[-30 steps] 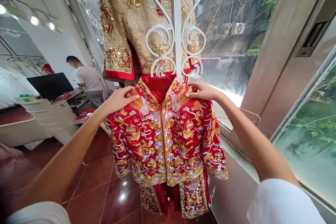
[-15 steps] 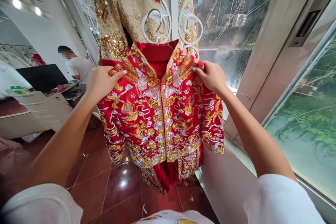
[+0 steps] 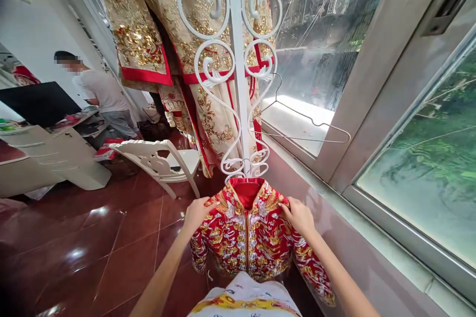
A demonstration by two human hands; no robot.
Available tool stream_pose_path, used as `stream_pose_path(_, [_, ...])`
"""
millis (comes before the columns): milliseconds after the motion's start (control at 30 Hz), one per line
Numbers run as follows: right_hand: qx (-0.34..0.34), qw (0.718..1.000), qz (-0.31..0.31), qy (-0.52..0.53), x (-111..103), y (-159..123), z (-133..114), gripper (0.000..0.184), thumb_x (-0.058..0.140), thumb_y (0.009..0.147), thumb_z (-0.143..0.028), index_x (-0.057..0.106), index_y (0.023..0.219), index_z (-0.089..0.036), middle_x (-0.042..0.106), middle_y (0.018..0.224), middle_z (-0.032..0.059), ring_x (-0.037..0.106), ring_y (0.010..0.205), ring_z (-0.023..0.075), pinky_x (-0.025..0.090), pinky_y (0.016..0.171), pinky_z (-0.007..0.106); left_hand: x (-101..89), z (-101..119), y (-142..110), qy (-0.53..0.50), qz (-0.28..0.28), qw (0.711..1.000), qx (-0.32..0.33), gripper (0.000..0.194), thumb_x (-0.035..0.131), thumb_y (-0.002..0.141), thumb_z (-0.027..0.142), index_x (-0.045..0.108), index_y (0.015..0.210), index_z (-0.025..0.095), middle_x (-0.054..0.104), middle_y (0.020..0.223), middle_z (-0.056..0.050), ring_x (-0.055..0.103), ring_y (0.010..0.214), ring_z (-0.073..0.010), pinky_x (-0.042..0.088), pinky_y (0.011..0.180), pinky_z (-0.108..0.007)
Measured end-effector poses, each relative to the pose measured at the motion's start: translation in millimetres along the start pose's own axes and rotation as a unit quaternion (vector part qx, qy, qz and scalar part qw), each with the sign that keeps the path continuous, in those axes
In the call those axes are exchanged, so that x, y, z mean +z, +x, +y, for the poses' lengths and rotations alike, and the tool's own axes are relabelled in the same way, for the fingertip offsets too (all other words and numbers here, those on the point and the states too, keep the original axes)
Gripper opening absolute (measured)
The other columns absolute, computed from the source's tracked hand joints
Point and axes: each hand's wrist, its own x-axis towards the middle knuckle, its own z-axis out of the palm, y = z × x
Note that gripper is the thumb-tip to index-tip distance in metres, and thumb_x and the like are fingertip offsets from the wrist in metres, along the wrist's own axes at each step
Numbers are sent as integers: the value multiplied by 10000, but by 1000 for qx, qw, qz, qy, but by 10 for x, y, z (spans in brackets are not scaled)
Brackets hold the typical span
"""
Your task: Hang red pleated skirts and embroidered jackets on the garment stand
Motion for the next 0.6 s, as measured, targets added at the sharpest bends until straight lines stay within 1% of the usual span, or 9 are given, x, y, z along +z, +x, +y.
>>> stream_pose_path(67, [20,1000,-2,-16,59,58,26,350,292,883,-510,503,758,-260,657,849,65,630,795,263,407,605,343,99,-36,152,-8,-2,1000,-9,433,386,833,576,559,698,203,647,729,-77,607,703,-218,302,557,-262])
stream_pose_path(167, [31,999,15,-39,42,230,-29,360,317,892,-486,543,803,-221,649,861,57,616,781,212,367,590,282,124,-142,416,-32,12,999,-31,422,420,825,568,586,726,192,637,700,-59,594,671,-196,303,552,-242])
stream_pose_path(267, [24,997,41,-58,70,405,-138,336,366,891,-461,582,850,-207,645,857,58,599,805,192,345,600,254,168,-295,609,-59,25,998,-26,424,426,823,567,601,730,192,640,698,-49,581,649,-177,302,547,-228])
stream_pose_path(333, [19,997,43,-57,174,467,-179,302,410,884,-433,596,849,-198,647,843,63,593,809,191,343,606,247,273,-380,667,-66,26,997,-25,425,431,821,566,600,713,192,640,696,-49,577,650,-176,299,542,-226])
stream_pose_path(467, [31,999,26,-28,506,460,-131,251,460,875,-374,614,853,-177,657,859,81,590,823,202,371,641,258,595,-478,726,-68,15,997,-32,372,468,816,526,599,725,190,631,683,-45,563,634,-172,307,541,-225])
stream_pose_path(533, [50,998,28,-17,648,469,-108,253,453,881,-347,616,930,-161,655,922,106,580,875,219,397,701,284,720,-528,800,-65,19,997,-29,339,473,818,502,598,779,188,638,724,-50,565,660,-175,332,566,-230])
stream_pose_path(600, [67,997,39,-2,748,516,-140,267,453,882,-325,603,1008,-143,644,990,125,560,945,234,405,795,323,791,-577,893,-58,27,998,-13,329,451,830,477,591,842,179,645,808,-76,576,744,-197,372,636,-252])
